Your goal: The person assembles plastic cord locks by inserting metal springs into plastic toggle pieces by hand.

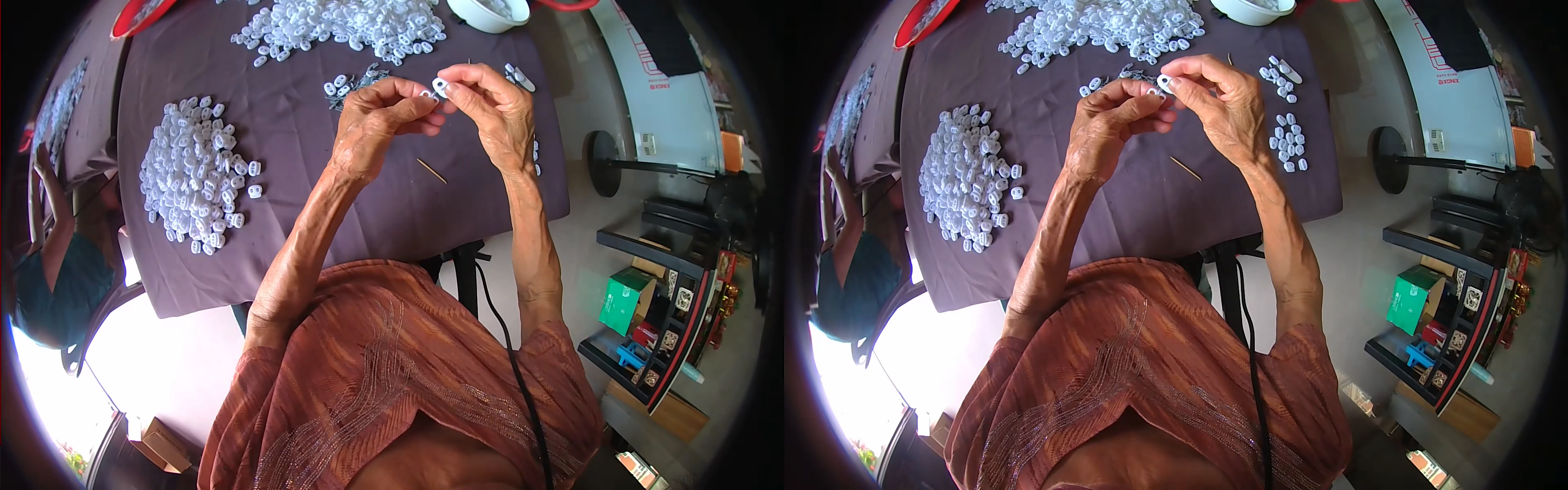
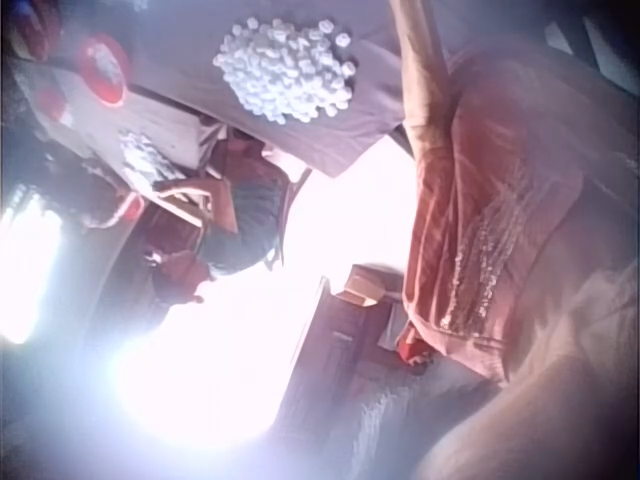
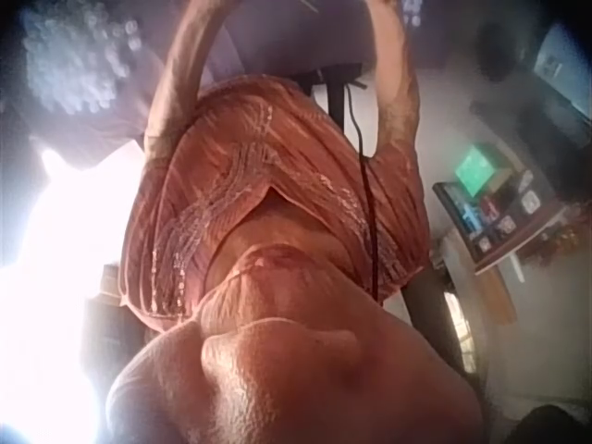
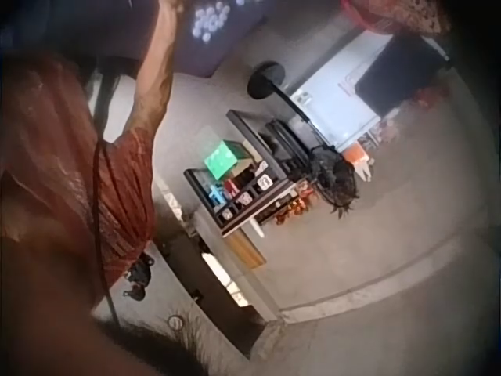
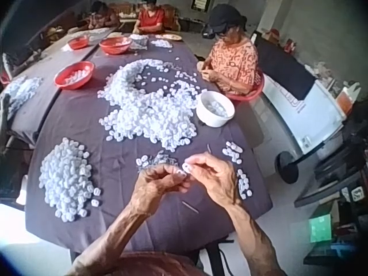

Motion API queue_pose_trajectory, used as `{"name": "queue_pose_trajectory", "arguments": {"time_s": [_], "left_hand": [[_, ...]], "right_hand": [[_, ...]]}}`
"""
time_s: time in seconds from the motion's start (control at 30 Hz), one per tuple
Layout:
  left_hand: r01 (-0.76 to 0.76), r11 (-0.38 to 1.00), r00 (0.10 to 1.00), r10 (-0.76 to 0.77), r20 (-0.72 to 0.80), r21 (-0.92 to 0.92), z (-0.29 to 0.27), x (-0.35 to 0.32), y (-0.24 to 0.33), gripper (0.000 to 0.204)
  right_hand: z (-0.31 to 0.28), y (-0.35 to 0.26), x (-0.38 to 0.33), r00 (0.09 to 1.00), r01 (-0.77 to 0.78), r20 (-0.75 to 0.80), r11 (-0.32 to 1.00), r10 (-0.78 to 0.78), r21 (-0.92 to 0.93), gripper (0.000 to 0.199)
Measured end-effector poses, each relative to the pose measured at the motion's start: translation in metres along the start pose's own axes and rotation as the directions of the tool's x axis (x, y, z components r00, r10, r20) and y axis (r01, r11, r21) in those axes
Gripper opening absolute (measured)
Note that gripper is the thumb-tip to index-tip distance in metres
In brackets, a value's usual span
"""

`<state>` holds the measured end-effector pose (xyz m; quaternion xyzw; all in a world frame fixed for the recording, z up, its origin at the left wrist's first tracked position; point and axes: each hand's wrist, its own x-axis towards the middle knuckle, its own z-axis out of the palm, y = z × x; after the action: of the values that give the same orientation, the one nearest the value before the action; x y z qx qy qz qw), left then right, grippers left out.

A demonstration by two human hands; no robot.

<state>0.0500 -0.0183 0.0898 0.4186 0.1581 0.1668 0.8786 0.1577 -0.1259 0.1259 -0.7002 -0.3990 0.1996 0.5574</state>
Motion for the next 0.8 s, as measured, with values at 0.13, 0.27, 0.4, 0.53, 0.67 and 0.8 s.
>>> {"name": "queue_pose_trajectory", "arguments": {"time_s": [0.13,0.27,0.4,0.53,0.67,0.8], "left_hand": [[0.005,1.000,1.000,-0.005,-0.016,-0.012,-0.001,0.000,-0.001,0.009],[0.004,0.998,1.000,-0.006,-0.024,-0.057,-0.005,0.001,-0.005,0.010],[0.011,0.996,0.998,-0.016,-0.059,-0.086,-0.008,0.001,-0.006,0.009],[0.003,0.997,0.997,-0.009,-0.071,-0.080,-0.013,0.001,-0.005,0.009],[0.026,0.997,0.995,-0.033,-0.099,-0.070,-0.021,0.001,-0.012,0.008],[0.086,0.991,0.992,-0.096,-0.087,-0.106,-0.021,0.000,-0.019,0.010]], "right_hand": [[0.002,0.000,-0.001,1.000,-0.008,-0.004,1.000,0.008,-0.011,0.013],[0.005,-0.002,-0.003,0.999,0.004,-0.046,0.999,-0.002,0.044,0.013],[0.001,0.007,0.003,0.992,0.038,-0.123,0.995,-0.026,0.097,0.013],[0.005,0.025,-0.001,0.989,-0.139,-0.034,0.988,0.141,0.064,0.012],[0.007,0.022,-0.002,0.990,-0.133,-0.042,0.988,0.137,0.079,0.013],[0.014,0.017,-0.001,0.995,-0.094,-0.012,0.992,0.095,0.080,0.014]]}}
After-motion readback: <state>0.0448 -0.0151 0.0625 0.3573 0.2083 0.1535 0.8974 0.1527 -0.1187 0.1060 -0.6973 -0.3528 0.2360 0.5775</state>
